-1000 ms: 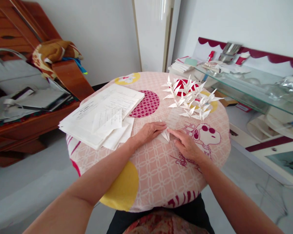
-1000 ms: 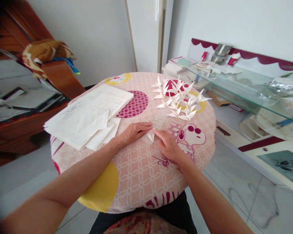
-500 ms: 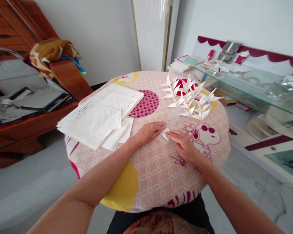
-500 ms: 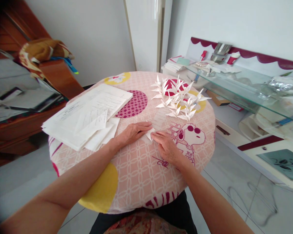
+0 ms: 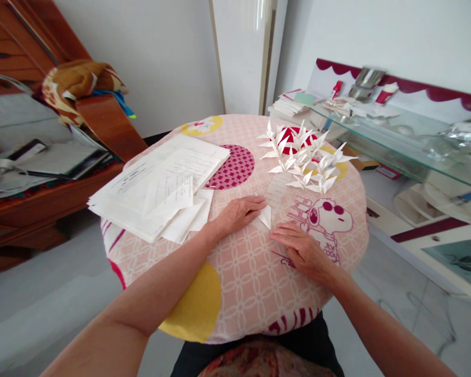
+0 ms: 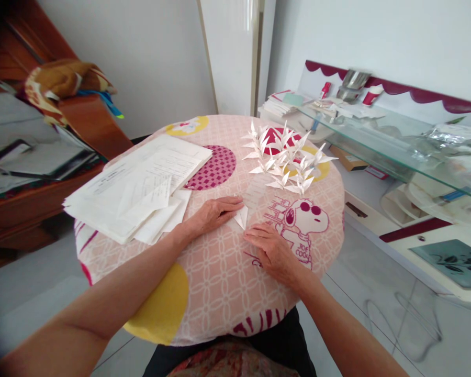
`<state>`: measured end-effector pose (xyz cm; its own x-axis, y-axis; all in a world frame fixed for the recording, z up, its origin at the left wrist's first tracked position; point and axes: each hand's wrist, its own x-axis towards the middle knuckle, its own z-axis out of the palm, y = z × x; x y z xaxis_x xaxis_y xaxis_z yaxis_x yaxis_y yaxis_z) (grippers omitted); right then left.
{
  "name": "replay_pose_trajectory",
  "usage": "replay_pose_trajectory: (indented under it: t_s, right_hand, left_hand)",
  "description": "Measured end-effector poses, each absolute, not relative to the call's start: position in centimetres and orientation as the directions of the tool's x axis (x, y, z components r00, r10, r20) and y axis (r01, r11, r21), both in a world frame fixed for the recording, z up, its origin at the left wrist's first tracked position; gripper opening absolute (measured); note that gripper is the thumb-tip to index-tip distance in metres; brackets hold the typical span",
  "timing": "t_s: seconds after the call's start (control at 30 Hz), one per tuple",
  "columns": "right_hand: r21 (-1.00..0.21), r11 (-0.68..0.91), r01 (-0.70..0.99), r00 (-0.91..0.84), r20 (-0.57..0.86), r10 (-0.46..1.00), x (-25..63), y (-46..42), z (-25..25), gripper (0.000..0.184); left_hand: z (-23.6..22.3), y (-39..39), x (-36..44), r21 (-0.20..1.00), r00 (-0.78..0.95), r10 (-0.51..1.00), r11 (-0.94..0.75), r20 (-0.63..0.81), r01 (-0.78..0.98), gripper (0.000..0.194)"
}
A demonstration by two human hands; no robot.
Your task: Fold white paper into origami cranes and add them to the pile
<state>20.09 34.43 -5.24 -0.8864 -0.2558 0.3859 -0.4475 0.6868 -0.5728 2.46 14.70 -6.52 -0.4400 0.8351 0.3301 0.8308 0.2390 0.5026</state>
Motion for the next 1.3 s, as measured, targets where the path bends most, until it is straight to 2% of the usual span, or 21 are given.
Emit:
replay_pose_trajectory:
  t_s: [0.1,0.17,0.33,0.5,0.77,0.97,1.07,1.17,1.3]
  right_hand:
    - [-0.643,0.651,-0.404,-0.901,0.404,-0.160,19.2,34.5,-4.5,0.050]
    - [-0.621,0.666,-0.414,-0.895,0.410,-0.174,18.1,34.3,-4.4,0.052]
    - [-0.423,0.726,-0.542,-0.827,0.423,-0.371,15.7,33.5,-5.7,0.052]
    - [-0.279,0.773,-0.570,-0.802,0.391,-0.450,16.1,33.1,-6.8,0.047]
    - [-0.303,0.757,-0.579,-0.798,0.401,-0.450,17.9,32.8,-6.4,0.044]
    - [-0.275,0.765,-0.582,-0.785,0.436,-0.440,18.3,32.7,-6.1,0.045]
    - [-0.301,0.754,-0.583,-0.778,0.474,-0.413,19.0,32.6,-6.3,0.042]
    - [-0.397,0.722,-0.567,-0.787,0.520,-0.332,19.7,32.6,-6.3,0.042]
    - [-0.593,0.703,-0.392,-0.836,0.549,-0.003,19.0,32.9,-5.4,0.033]
  left_hand:
    - [-6.3,14.6,2.6,0.527,-0.451,0.830,0.236,0.328,0.817,0.034]
    - [-6.3,14.6,2.7,0.540,-0.465,0.821,0.239,0.332,0.807,0.033]
    - [-6.4,14.7,2.9,0.529,-0.466,0.807,0.233,0.364,0.816,0.031]
    - [-6.6,14.8,2.8,0.544,-0.497,0.797,0.263,0.343,0.797,0.035]
    - [-6.6,14.9,2.2,0.636,-0.552,0.770,0.257,0.320,0.727,0.035]
    - [-7.0,15.1,1.7,0.638,-0.593,0.735,0.291,0.327,0.713,0.040]
    - [-7.2,15.4,1.4,0.625,-0.634,0.701,0.344,0.325,0.701,0.036]
    - [-7.4,15.6,1.2,0.582,-0.671,0.658,0.413,0.341,0.700,0.034]
    - [-7.8,15.3,1.0,0.529,-0.643,0.669,0.416,0.373,0.740,0.038]
